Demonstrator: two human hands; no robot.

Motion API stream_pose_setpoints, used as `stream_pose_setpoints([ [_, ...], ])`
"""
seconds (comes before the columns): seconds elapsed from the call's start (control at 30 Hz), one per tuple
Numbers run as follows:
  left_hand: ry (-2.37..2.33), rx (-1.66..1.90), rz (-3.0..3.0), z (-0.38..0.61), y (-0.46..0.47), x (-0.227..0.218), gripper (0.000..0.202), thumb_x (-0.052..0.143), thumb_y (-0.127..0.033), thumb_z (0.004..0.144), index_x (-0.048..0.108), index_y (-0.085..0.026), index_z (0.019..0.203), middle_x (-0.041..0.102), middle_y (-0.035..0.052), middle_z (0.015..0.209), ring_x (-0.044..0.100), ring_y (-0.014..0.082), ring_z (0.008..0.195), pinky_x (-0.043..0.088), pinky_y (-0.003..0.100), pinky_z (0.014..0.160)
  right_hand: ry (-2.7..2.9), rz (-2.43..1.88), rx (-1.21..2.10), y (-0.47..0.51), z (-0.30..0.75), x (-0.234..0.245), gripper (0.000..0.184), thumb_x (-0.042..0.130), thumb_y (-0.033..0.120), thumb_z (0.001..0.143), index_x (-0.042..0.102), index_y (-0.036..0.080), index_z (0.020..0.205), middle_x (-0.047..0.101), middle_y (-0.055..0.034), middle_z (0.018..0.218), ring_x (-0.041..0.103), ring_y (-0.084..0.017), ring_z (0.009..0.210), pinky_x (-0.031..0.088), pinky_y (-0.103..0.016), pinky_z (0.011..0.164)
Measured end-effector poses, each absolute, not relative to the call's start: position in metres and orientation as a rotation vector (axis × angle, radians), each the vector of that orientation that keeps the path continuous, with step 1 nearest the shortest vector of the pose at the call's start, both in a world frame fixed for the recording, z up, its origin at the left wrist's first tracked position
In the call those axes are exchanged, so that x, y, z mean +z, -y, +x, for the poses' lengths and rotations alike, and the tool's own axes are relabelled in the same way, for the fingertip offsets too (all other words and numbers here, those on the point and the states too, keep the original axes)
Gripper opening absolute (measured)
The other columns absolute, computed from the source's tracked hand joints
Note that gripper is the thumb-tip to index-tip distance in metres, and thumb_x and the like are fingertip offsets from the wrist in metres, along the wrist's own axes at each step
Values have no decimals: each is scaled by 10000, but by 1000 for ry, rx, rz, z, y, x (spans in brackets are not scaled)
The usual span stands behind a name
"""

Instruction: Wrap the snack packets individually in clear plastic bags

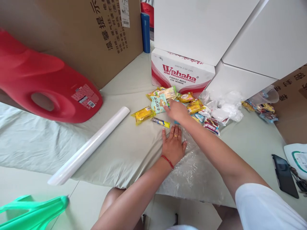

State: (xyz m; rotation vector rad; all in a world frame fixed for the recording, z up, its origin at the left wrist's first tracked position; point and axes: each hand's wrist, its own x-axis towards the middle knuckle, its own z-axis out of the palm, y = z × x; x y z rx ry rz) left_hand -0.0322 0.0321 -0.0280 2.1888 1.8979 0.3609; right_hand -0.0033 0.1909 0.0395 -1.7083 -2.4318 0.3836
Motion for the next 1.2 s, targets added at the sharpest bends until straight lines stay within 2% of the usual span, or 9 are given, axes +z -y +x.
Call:
stream_pose_setpoints([
  [0.13,-1859,344,2171,-33,-33,-26,644,334,-442,1026,357,-117,1581,355,127,1659,238,277,1569,118,683,1258,2109,-1875,618,-218,-48,18,659,789,397,787,552,92,1321,684,-224,1242,647,-372,1167,511,-473,969],
  [0.2,-1850,341,2167,-33,-33,-25,647,349,-441,1021,347,-129,1588,363,123,1657,232,283,1572,118,685,1258,1935,-1835,796,-222,-51,13,641,831,323,719,592,98,1270,700,-203,1218,655,-358,1146,510,-479,979],
  [0.33,-1872,348,2169,-33,-33,-25,658,327,-452,1025,352,-108,1585,329,142,1669,236,295,1569,125,678,1258,1844,-1612,1002,-205,-22,18,377,705,384,836,688,149,1130,754,-95,1122,701,-257,1032,549,-389,922],
  [0.43,-1873,363,2188,-33,-32,-26,666,296,-468,1031,349,-104,1587,291,136,1684,228,298,1571,127,677,1257,1710,-1296,1154,-170,31,29,387,665,466,867,711,166,1108,764,-73,1109,704,-249,1027,554,-381,924],
  [0.53,-1872,373,2201,-33,-31,-27,663,262,-482,1039,356,-118,1586,283,123,1688,228,287,1572,136,670,1257,1685,-1199,1118,-123,101,41,385,643,489,910,708,220,1176,742,-47,1210,681,-243,1112,506,-393,1029],
  [0.67,-1874,382,2211,-35,-32,-29,620,220,-426,1054,387,-130,1572,306,119,1680,251,273,1565,152,662,1255,1884,-1492,892,-57,171,44,414,545,460,995,652,250,1335,722,-61,1271,662,-270,1186,485,-441,1070],
  [0.83,-1879,407,2218,-35,-33,-30,583,198,-339,1059,397,-132,1566,335,123,1666,282,252,1554,125,656,1257,2226,-1426,411,8,177,21,550,383,294,1053,339,295,1601,484,-100,1574,449,-276,1458,356,-533,1203],
  [0.93,-1888,426,2218,-35,-33,-29,584,194,-328,1056,394,-126,1566,337,120,1666,276,247,1557,114,650,1260,2498,-1374,412,25,169,9,632,453,357,1040,246,294,1634,374,-127,1642,339,-317,1524,282,-618,1230],
  [1.2,-1899,453,2184,-36,-33,-26,592,200,-373,1054,421,-154,1558,360,107,1658,297,255,1551,109,627,1271,2554,-1398,385,2,178,12,686,579,491,981,346,293,1595,361,-124,1644,292,-327,1540,336,-599,1208],
])
